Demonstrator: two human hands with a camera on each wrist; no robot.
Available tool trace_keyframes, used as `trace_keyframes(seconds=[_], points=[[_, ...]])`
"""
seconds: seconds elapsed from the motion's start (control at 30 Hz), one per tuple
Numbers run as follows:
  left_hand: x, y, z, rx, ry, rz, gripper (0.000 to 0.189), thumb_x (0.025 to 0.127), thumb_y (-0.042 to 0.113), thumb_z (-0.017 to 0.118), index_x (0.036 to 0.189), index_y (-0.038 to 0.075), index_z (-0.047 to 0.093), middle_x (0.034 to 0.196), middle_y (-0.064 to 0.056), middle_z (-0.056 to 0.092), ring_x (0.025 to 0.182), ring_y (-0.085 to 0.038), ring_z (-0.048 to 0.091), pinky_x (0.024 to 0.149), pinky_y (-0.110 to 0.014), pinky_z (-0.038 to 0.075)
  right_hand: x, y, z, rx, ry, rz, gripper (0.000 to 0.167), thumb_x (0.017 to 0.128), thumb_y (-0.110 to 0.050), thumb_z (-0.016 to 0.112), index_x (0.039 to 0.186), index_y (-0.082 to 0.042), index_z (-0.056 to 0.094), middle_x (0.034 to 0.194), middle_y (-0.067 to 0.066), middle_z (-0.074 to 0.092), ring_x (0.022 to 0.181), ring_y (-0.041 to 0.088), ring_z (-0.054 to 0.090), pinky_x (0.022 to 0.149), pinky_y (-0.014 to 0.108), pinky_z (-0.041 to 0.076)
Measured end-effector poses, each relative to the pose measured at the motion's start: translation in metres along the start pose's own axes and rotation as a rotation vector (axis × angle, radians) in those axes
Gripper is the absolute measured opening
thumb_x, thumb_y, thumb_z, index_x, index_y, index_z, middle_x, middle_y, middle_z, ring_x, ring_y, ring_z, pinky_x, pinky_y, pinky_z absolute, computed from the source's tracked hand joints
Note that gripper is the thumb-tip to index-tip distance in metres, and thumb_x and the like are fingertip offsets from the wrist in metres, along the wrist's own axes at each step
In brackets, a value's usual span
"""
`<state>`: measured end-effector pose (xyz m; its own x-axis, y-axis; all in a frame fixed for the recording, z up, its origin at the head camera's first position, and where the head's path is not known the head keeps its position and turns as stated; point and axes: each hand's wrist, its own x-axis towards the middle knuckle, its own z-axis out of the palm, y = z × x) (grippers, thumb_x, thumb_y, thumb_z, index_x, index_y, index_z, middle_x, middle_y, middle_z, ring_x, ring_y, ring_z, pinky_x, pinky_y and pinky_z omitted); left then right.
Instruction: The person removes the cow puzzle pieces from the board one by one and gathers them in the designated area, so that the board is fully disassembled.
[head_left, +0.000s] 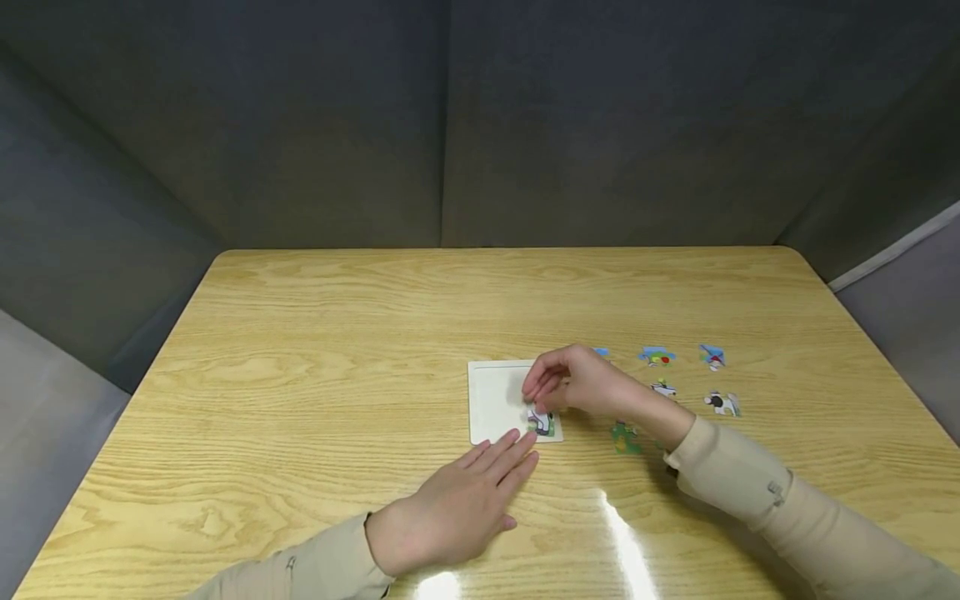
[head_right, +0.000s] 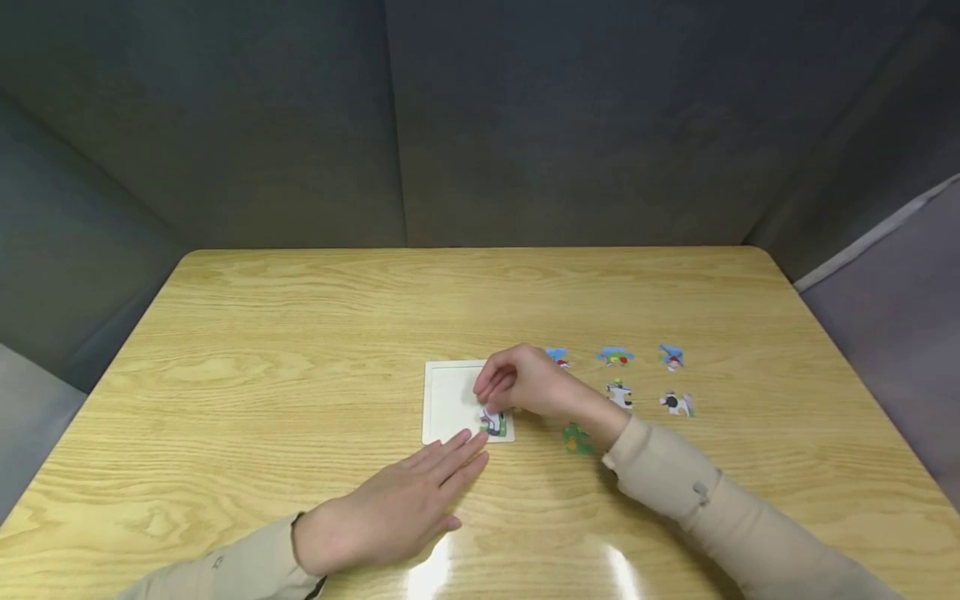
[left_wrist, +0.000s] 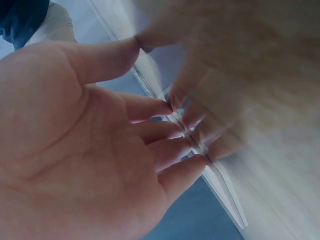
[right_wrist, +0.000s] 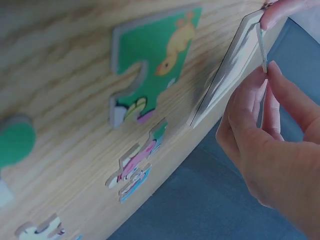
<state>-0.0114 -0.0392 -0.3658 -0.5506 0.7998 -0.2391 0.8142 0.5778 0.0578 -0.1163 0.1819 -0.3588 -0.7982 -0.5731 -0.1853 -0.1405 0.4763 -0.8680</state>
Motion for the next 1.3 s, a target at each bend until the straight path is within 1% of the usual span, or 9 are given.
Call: trace_keyframes(seconds=[0.13, 0.33, 0.6, 0.8, 1.1, 1.3], points=[[0.000, 0.000, 0.000, -0.005, -0.005, -0.004, 0.066, 0.103, 0.040, 0.046, 0.156, 0.006, 0.024, 0.164, -0.010, 0.007, 0.149, -0.023, 0.009, 0.117, -0.036, 0.023, 0.000, 0.002, 0.001, 0.039, -0.019, 0.007, 0.015, 0.081, 0.007, 0.074, 0.095, 0.003, 0.069, 0.092, 0.012, 0.071, 0.084, 0.022, 0.068, 0.076, 0.026, 0.055], [0.001, 0.000, 0.001, 0.013, 0.006, -0.012, 0.066, 0.103, 0.041, 0.045, 0.156, 0.007, 0.025, 0.164, -0.009, 0.009, 0.149, -0.022, 0.010, 0.117, -0.035, 0.022, -0.001, 0.004, 0.005, 0.050, -0.051, -0.002, 0.014, 0.082, 0.007, 0.073, 0.095, 0.005, 0.068, 0.090, 0.012, 0.070, 0.080, 0.022, 0.067, 0.072, 0.025, 0.056], [0.001, 0.000, 0.001, 0.013, -0.001, -0.014, 0.066, 0.103, 0.041, 0.045, 0.156, 0.007, 0.024, 0.164, -0.008, 0.009, 0.149, -0.021, 0.009, 0.117, -0.035, 0.022, -0.002, 0.005, 0.005, 0.038, -0.043, -0.005, 0.015, 0.081, 0.008, 0.074, 0.095, 0.005, 0.068, 0.090, 0.011, 0.070, 0.079, 0.022, 0.067, 0.071, 0.025, 0.056], [0.000, 0.001, 0.000, 0.009, 0.000, -0.014, 0.066, 0.103, 0.041, 0.045, 0.156, 0.007, 0.025, 0.164, -0.008, 0.008, 0.149, -0.021, 0.009, 0.117, -0.035, 0.022, -0.005, 0.004, 0.000, 0.004, -0.016, -0.008, 0.015, 0.081, 0.006, 0.075, 0.095, 0.003, 0.069, 0.090, 0.010, 0.070, 0.080, 0.020, 0.067, 0.072, 0.025, 0.056], [0.000, 0.001, 0.000, 0.006, -0.017, -0.012, 0.067, 0.103, 0.042, 0.043, 0.156, 0.007, 0.022, 0.164, -0.009, 0.006, 0.149, -0.021, 0.008, 0.117, -0.035, 0.022, -0.022, 0.009, -0.018, -0.036, 0.029, 0.035, 0.013, 0.084, -0.001, 0.075, 0.096, 0.000, 0.070, 0.090, 0.008, 0.070, 0.080, 0.021, 0.067, 0.070, 0.028, 0.056], [0.000, 0.001, -0.001, 0.004, -0.018, -0.008, 0.067, 0.103, 0.042, 0.043, 0.156, 0.007, 0.022, 0.164, -0.010, 0.006, 0.149, -0.022, 0.008, 0.117, -0.036, 0.022, -0.044, 0.017, -0.036, -0.030, 0.055, 0.072, 0.014, 0.085, -0.002, 0.074, 0.098, 0.002, 0.069, 0.093, 0.009, 0.070, 0.080, 0.020, 0.068, 0.071, 0.027, 0.056]])
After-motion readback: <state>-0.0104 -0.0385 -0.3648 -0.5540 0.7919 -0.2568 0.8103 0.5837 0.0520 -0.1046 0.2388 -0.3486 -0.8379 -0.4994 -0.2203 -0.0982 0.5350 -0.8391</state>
